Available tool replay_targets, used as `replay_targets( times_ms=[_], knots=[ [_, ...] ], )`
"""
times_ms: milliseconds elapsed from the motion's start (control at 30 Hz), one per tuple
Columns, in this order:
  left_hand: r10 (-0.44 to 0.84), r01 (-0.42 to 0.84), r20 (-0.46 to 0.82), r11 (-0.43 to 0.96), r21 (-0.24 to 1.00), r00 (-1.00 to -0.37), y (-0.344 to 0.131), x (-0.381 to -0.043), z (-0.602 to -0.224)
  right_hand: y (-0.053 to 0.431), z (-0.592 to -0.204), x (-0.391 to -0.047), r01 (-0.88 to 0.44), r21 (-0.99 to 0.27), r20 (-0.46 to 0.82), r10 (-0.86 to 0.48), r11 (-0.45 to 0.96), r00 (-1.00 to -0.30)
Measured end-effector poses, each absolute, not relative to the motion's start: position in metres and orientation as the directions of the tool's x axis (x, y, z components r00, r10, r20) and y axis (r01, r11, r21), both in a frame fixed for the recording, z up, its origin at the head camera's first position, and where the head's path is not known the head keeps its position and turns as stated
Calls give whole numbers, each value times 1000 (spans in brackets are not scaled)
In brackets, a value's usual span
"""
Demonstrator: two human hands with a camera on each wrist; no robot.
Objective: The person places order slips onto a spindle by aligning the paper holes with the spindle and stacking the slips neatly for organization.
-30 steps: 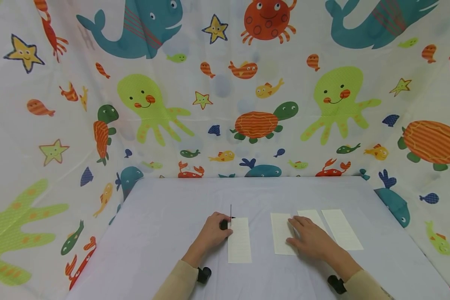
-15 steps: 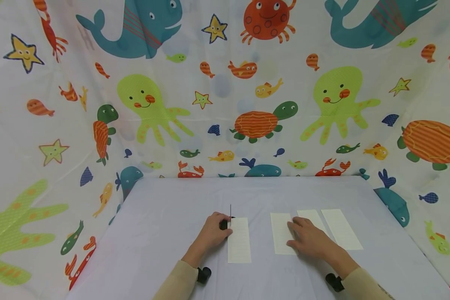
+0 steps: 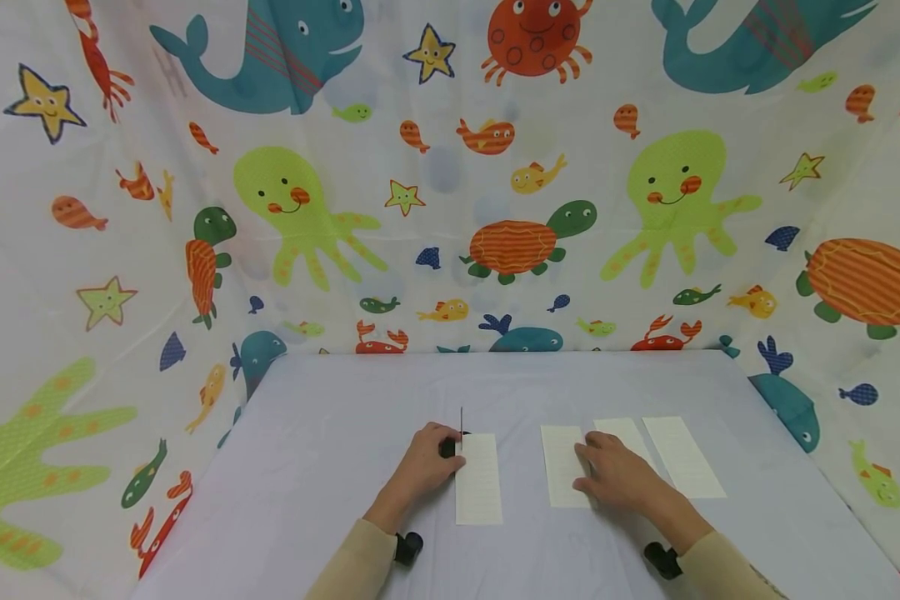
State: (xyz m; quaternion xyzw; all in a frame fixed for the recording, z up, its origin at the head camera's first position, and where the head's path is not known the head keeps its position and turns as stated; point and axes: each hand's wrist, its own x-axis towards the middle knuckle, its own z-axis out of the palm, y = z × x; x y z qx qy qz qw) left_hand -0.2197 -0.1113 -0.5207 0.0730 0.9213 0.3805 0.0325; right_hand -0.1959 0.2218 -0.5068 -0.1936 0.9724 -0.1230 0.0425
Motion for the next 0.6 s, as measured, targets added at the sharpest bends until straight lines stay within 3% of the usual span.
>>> replay_targets(
  times_ms=[233, 600],
  knots=[
    [166, 119, 2, 700, 704, -986, -111, -219, -518, 213, -500, -190, -338, -308, -46, -369, 889, -928],
    [172, 123, 1, 702, 702, -985, -111, -217, -515, 205, -501, -184, -386, -247, 93, -375, 889, -922]
  ],
)
